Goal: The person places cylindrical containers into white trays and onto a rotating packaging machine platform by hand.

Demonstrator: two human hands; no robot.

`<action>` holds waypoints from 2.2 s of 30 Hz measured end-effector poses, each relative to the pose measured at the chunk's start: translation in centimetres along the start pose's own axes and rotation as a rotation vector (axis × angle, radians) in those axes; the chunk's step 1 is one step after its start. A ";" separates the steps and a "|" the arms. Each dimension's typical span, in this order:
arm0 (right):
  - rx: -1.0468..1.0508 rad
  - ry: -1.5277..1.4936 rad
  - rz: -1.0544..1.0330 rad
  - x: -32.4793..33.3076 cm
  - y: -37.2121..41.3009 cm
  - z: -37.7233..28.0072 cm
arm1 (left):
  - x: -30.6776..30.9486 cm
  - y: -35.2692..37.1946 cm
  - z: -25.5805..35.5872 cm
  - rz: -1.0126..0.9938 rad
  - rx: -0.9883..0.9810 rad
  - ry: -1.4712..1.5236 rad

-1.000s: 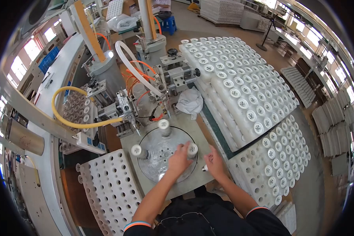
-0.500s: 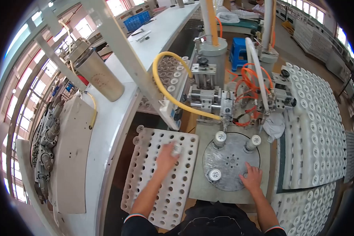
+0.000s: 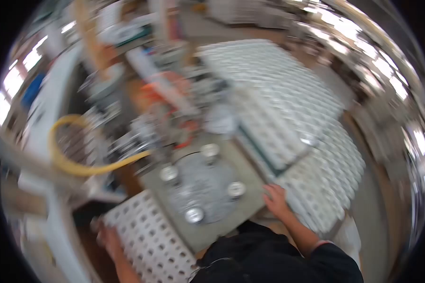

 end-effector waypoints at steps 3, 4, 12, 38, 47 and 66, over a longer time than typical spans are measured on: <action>-0.149 0.071 0.242 7.0 1.2 6.1 | 4.2 -0.6 -0.5 -0.130 0.378 0.386; -0.208 0.071 0.335 9.3 1.7 8.3 | 7.8 -0.6 0.3 0.006 0.104 -0.081; -0.289 0.508 0.297 17.5 3.7 16.2 | 28.3 -9.2 14.0 -0.185 0.294 1.657; 0.218 -0.078 -0.264 -3.5 -4.9 -5.0 | 44.3 -11.9 27.0 -0.233 -0.291 1.531; 0.142 -0.079 -0.482 -7.0 -0.9 -5.0 | 44.0 -13.6 26.2 -0.232 -0.113 1.569; 0.549 0.184 -0.305 -13.4 -6.1 -8.1 | 36.3 -10.0 15.5 -0.275 0.169 1.263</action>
Point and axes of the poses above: each hand's wrist, its own y-axis away from the middle knuckle, its own x-axis out of the back of the hand, z = x × y, the point moved 6 cm from there along -y, towards the middle knuckle, and after that the axes turned 6 degrees about -x, right-handed, at the moved point
